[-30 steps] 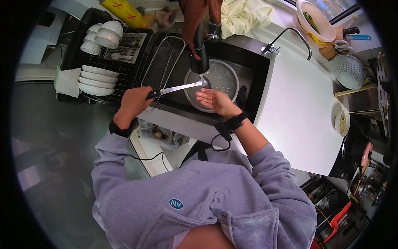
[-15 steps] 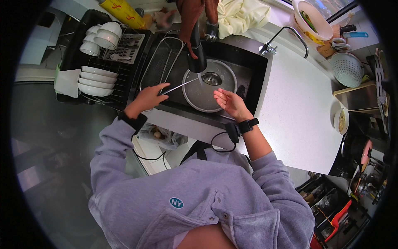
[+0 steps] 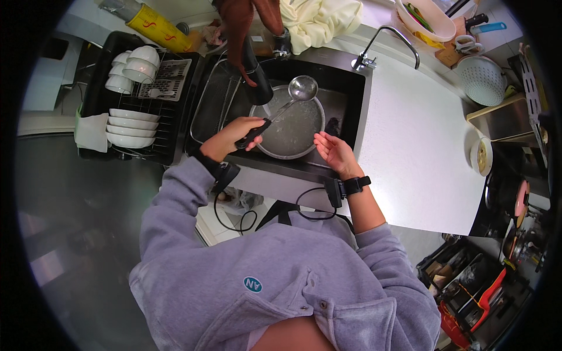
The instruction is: The person rinses a pink bowl under running water, places it on the counter, then washes a scrubber and a cloth in the sink. They wipe the countertop and stovetop with the cloth, rinse the cloth again, and wipe the sink area. Finally, they rinse a ladle, hang it, and pour a beverage from a thermos into a cup.
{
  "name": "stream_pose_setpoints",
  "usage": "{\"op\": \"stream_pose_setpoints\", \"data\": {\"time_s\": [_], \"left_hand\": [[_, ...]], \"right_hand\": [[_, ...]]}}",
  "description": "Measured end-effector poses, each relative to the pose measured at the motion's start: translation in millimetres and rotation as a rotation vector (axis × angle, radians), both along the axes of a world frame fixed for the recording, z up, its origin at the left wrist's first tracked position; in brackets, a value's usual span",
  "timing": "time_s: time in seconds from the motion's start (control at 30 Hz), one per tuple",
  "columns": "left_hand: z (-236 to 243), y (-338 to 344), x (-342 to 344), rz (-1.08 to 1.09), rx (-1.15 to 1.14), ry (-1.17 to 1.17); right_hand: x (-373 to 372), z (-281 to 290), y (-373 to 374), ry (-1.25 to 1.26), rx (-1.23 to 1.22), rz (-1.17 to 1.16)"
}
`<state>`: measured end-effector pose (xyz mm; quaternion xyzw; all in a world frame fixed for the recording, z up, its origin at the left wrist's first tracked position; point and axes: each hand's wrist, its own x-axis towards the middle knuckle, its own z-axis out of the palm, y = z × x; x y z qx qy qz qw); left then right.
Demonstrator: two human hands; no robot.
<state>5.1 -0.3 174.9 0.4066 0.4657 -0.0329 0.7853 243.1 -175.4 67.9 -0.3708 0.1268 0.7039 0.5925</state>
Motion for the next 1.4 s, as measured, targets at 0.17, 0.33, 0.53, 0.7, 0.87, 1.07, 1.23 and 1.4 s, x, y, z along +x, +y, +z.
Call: {"op": "stream_pose_setpoints", "data": {"time_s": [0.17,0.33,0.53,0.7,0.87,1.07,1.23,1.4], "left_hand": [[20.4,-9.4,-38.4,0.014,-0.09,0.066],[23.6,-29.0,-72.8,0.069,-0.225,0.176],[20.8,-51.5,-92.5,0.086,-0.197,0.139],[21.3,-54.2,-98.0,0.071,-0.019,0.19],[24.9,-60.1,-104.8,-0.182,0.566,0.568],[23.2,-64.4,-117.7,-0.275,1.228,0.843],[18.5,-59.5,-124.8,-0.189,1.507,0.83],[17.9,-64.0,-123.0,-0.22,1.477,0.882]], "right_hand": [[5.4,-0.2,0.5,-0.012,0.009,-0.011],[-1.2,-5.9,3.8,0.018,0.028,0.03],[-0.7,11.6,52.5,-0.27,0.028,0.28],[10.2,51.0,158.9,-0.877,0.27,0.455],[-15.5,43.7,225.4,-1.665,0.321,0.534],[-19.4,16.0,288.1,-1.315,0.797,0.732],[-29.1,30.5,292.1,-1.04,0.717,0.519],[-12.7,22.3,255.6,-0.669,0.428,0.716]]}}
